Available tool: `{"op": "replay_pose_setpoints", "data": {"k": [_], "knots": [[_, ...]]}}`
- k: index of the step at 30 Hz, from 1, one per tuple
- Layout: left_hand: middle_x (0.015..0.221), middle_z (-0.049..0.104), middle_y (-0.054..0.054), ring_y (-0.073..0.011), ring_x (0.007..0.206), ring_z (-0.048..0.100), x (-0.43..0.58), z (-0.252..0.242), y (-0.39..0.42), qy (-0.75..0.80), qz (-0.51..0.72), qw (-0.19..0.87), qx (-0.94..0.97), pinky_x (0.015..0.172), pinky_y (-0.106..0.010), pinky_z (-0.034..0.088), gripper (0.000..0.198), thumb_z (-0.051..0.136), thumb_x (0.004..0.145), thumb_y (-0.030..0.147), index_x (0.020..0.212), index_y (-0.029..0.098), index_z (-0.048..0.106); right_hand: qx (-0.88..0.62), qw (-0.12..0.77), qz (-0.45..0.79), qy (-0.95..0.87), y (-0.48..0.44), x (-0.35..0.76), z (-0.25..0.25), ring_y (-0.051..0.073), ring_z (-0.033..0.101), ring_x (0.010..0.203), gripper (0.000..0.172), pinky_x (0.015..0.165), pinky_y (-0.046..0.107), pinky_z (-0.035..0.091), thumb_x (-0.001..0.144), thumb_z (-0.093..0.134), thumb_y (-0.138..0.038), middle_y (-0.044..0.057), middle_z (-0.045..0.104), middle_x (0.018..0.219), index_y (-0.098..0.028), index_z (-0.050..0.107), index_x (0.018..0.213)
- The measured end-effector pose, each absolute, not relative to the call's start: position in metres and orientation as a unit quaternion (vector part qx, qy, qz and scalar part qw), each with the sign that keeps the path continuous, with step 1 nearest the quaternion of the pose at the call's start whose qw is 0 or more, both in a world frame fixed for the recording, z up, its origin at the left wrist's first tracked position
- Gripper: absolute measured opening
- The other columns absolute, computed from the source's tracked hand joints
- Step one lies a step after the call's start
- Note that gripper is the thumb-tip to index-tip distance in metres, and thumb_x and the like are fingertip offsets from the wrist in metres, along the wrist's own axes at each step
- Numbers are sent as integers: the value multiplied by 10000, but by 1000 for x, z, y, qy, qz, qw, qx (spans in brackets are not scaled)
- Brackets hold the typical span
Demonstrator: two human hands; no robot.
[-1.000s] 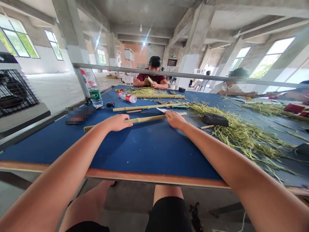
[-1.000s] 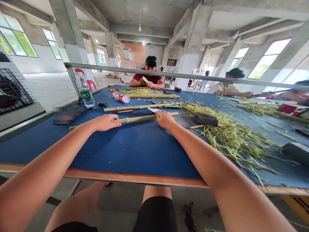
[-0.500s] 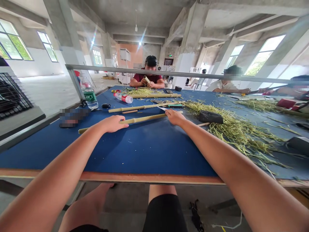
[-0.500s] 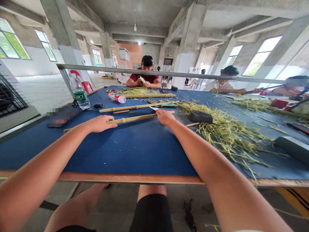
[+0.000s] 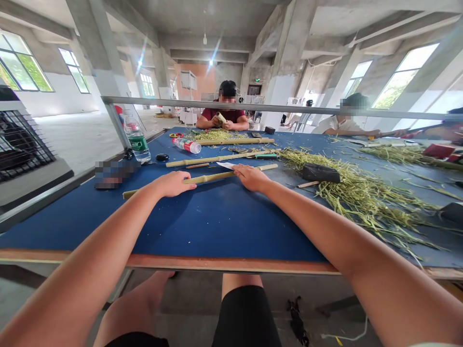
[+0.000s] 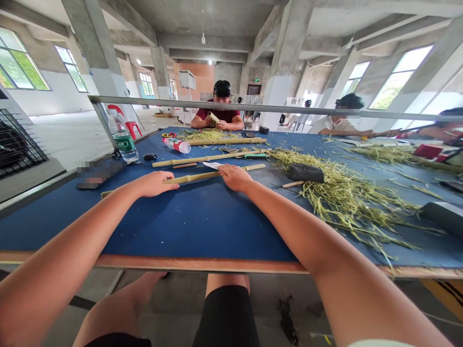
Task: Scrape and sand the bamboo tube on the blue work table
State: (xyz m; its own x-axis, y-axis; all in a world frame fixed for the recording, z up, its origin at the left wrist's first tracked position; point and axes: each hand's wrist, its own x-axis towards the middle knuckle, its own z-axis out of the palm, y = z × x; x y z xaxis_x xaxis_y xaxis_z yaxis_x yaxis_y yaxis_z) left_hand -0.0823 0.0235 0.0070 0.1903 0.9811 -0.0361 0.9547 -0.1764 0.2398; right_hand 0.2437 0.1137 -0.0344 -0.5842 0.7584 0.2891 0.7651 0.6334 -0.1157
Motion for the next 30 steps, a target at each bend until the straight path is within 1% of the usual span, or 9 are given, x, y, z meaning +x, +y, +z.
{"op": "replay_pose_setpoints", "data": {"k": [4,7,11,14,16,20,24,30], "knots": [[972,752,-82,-239,784,658,-85,5,26,631,68,111,765,629,-311,363,586,525,796,761,1010,236,676,-494,150,-12,-856,129,268,-33,256,435,1464,504,1222,411,302,1082,302,-354,96,525,1545,-171,526,1495],[955,750,-79,-235,778,655,-86,4,26,632,68,111,764,631,-307,358,577,530,795,752,1008,235,670,-516,144,-11,-845,132,270,-35,261,424,1470,501,1228,416,285,1083,299,-342,95,527,1544,-160,529,1490],[952,744,-78,-239,786,653,-85,5,25,635,69,107,762,635,-302,366,588,553,774,749,1025,230,669,-509,142,-20,-849,128,259,-39,284,373,1499,530,1245,448,250,1083,285,-354,111,474,1583,-137,490,1521],[923,740,-70,-239,772,647,-83,7,24,641,67,107,757,630,-302,366,582,565,766,742,1016,229,674,-483,139,-29,-864,126,255,-40,286,360,1505,544,1249,444,245,1082,284,-368,112,450,1599,-135,471,1537],[902,735,-66,-235,759,644,-82,7,24,641,60,105,758,624,-302,363,573,551,779,743,1002,229,672,-466,135,-33,-874,126,256,-39,275,385,1493,535,1245,432,260,1081,291,-369,104,467,1588,-149,481,1530],[930,739,-68,-230,772,651,-83,7,26,641,49,99,760,619,-296,362,570,514,809,751,994,233,662,-464,134,-35,-875,129,261,-35,260,448,1453,504,1222,416,307,1081,303,-365,84,534,1539,-184,531,1492],[959,747,-73,-228,780,650,-82,6,26,641,52,94,760,623,-291,360,569,528,810,744,1017,233,667,-470,146,-36,-870,130,262,-34,266,511,1400,486,1187,415,357,1078,317,-374,91,579,1495,-194,571,1452],[980,744,-77,-234,787,648,-79,9,22,642,48,89,760,616,-299,360,548,534,823,709,1057,233,671,-476,154,-34,-865,128,260,-36,276,510,1400,500,1189,413,348,1070,333,-353,121,578,1492,-142,561,1462]]}}
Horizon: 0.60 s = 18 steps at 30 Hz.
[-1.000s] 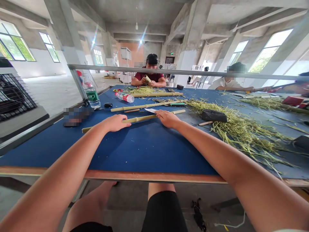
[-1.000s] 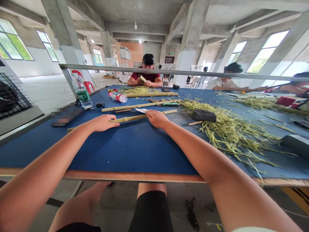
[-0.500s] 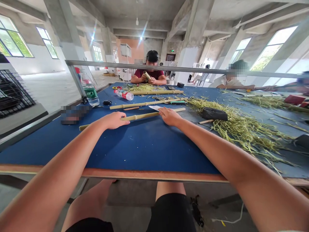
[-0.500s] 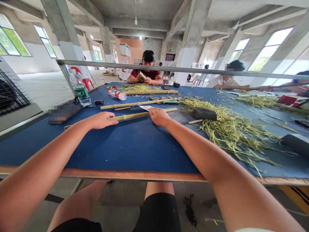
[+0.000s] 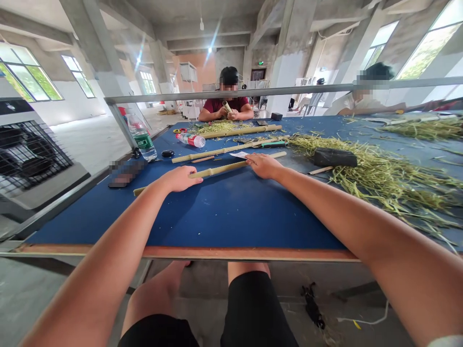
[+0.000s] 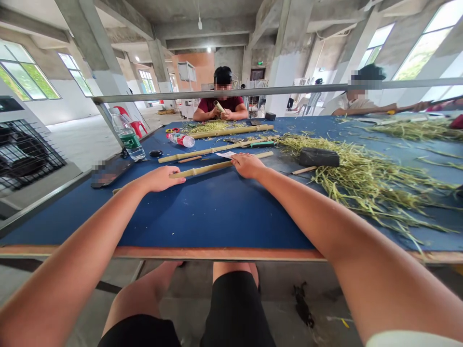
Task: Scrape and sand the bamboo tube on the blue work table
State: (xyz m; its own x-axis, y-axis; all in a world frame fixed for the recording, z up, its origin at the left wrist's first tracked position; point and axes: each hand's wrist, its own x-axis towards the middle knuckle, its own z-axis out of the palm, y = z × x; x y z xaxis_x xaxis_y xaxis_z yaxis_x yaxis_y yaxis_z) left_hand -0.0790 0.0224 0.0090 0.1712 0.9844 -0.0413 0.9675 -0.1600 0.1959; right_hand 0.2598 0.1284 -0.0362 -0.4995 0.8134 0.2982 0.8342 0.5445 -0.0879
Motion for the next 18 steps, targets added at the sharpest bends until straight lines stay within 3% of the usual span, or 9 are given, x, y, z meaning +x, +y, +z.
{"op": "replay_pose_setpoints", "data": {"k": [13,18], "knots": [[877,723,-52,-223,728,626,-83,6,26,647,58,102,753,614,-295,355,573,556,767,752,998,242,681,-437,152,-40,-886,118,248,-36,258,458,1445,505,1219,419,310,1080,307,-361,92,537,1536,-182,526,1498],[849,715,-45,-222,720,626,-84,5,27,645,62,91,756,597,-293,340,604,510,792,789,1025,253,667,-469,148,-28,-870,124,257,-32,257,520,1390,484,1173,403,367,1088,296,-370,85,586,1490,-207,551,1466]]}}
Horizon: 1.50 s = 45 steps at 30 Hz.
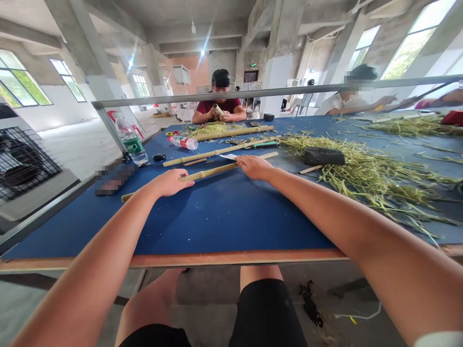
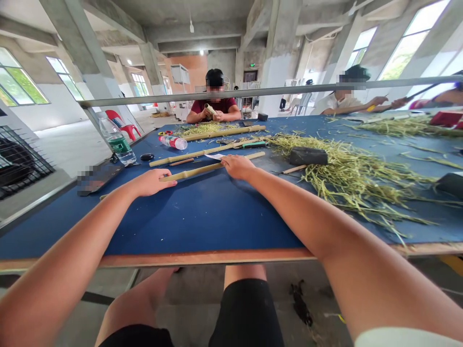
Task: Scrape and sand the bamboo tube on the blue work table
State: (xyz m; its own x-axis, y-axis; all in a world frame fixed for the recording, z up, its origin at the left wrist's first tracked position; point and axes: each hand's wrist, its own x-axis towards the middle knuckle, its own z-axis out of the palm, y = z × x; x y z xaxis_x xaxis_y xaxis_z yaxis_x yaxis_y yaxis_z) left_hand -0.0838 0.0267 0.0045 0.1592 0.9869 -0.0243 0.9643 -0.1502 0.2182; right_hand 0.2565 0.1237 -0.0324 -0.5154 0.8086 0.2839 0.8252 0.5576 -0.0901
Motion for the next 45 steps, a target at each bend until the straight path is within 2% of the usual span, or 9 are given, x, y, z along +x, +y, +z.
{"op": "replay_pose_setpoints", "data": {"k": [4,7,10,16,28,34,45], "knots": [[890,731,-53,-220,721,633,-87,1,29,642,68,97,758,596,-291,338,622,505,789,806,1026,253,665,-523,147,-30,-839,133,273,-30,276,566,1336,467,1135,428,403,1083,293,-336,102,628,1438,-200,601,1406],[889,738,-57,-226,727,644,-88,1,30,636,63,93,763,606,-292,343,624,483,801,813,1020,255,658,-522,151,-37,-839,132,270,-33,285,495,1411,480,1175,452,363,1079,287,-330,106,594,1477,-185,592,1420],[904,742,-65,-235,761,654,-87,1,29,637,62,92,763,613,-291,348,626,493,801,804,1040,251,662,-488,155,-40,-858,121,253,-36,277,435,1462,491,1214,459,317,1077,303,-354,84,536,1537,-200,548,1474],[993,745,-80,-244,809,656,-83,6,25,640,64,92,760,628,-297,365,615,518,805,781,1071,248,670,-401,161,-27,-901,102,227,-36,241,409,1482,527,1245,409,280,1079,297,-385,84,498,1568,-183,498,1524],[876,734,-58,-232,732,637,-81,8,24,646,59,107,753,623,-303,362,586,536,772,763,1010,248,684,-472,136,-34,-870,118,253,-33,288,424,1469,506,1227,453,296,1081,319,-385,98,514,1554,-188,530,1497],[882,729,-63,-235,757,644,-79,10,22,650,61,110,750,613,-297,361,551,567,768,730,996,240,673,-467,146,-26,-872,115,249,-34,289,423,1468,518,1232,468,282,1080,312,-392,102,506,1559,-184,512,1511],[891,739,-56,-234,756,645,-84,7,25,645,55,105,755,625,-297,365,593,513,785,775,1017,254,677,-431,152,-22,-889,109,239,-33,271,431,1466,515,1222,443,310,1079,295,-386,70,522,1551,-203,517,1506]]}}
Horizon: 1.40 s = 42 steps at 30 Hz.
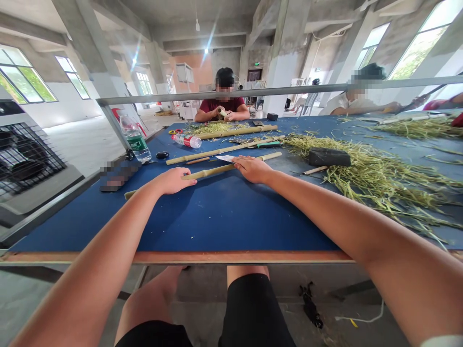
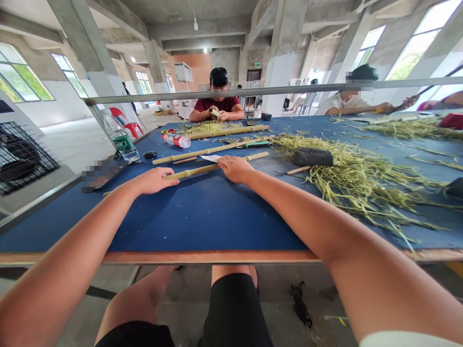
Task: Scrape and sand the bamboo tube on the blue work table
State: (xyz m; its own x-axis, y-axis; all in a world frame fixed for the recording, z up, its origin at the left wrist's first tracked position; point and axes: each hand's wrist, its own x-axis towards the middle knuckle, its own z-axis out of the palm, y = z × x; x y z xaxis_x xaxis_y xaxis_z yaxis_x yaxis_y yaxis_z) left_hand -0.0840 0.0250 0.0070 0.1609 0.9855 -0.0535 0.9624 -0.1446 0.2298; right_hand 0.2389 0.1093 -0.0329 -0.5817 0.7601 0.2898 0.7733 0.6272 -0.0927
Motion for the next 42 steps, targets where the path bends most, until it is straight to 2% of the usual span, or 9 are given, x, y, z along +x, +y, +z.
{"op": "replay_pose_setpoints", "data": {"k": [6,9,13,18,25,28,34,42], "knots": [[887,732,-59,-226,739,637,-83,6,25,641,65,102,758,610,-292,354,583,524,792,757,1032,248,674,-501,155,-11,-851,125,263,-29,284,486,1424,492,1190,466,352,1082,271,-336,88,588,1486,-208,579,1444],[882,726,-58,-227,739,635,-83,7,25,646,66,106,753,600,-290,351,567,546,782,747,1026,249,665,-514,158,-8,-843,122,260,-30,285,427,1469,492,1211,487,320,1080,273,-315,85,550,1524,-204,567,1458],[889,725,-59,-232,748,642,-82,7,25,645,64,101,755,601,-297,355,569,537,784,761,1003,250,659,-443,163,-5,-882,104,235,-35,253,359,1511,512,1250,446,266,1083,289,-355,70,474,1586,-197,497,1523],[874,728,-57,-239,740,644,-81,8,25,646,59,98,755,604,-307,350,589,521,781,782,991,255,679,-384,170,-2,-908,100,224,-35,223,402,1487,515,1250,409,273,1082,292,-383,41,499,1569,-232,489,1533],[901,737,-60,-232,755,652,-86,4,27,636,65,102,762,624,-303,371,617,498,801,789,1053,257,680,-490,148,-18,-859,130,266,-33,276,497,1414,498,1188,435,354,1081,284,-353,91,583,1491,-195,556,1468],[902,742,-59,-232,766,655,-87,3,27,634,68,101,764,635,-299,378,616,504,799,788,1049,255,683,-495,152,-23,-855,128,263,-34,283,476,1432,501,1201,449,333,1080,284,-349,101,561,1512,-182,552,1470],[934,745,-55,-239,790,663,-86,4,27,640,58,94,760,630,-292,375,611,491,800,801,1008,258,678,-418,158,-27,-894,105,231,-37,269,404,1485,531,1243,442,282,1078,304,-370,107,492,1569,-149,498,1520],[876,731,-51,-225,730,640,-84,6,26,639,57,102,760,590,-297,346,588,513,795,778,988,247,675,-375,167,-9,-912,103,232,-34,263,436,1466,519,1245,446,297,1076,322,-381,75,524,1546,-186,516,1516]]}}
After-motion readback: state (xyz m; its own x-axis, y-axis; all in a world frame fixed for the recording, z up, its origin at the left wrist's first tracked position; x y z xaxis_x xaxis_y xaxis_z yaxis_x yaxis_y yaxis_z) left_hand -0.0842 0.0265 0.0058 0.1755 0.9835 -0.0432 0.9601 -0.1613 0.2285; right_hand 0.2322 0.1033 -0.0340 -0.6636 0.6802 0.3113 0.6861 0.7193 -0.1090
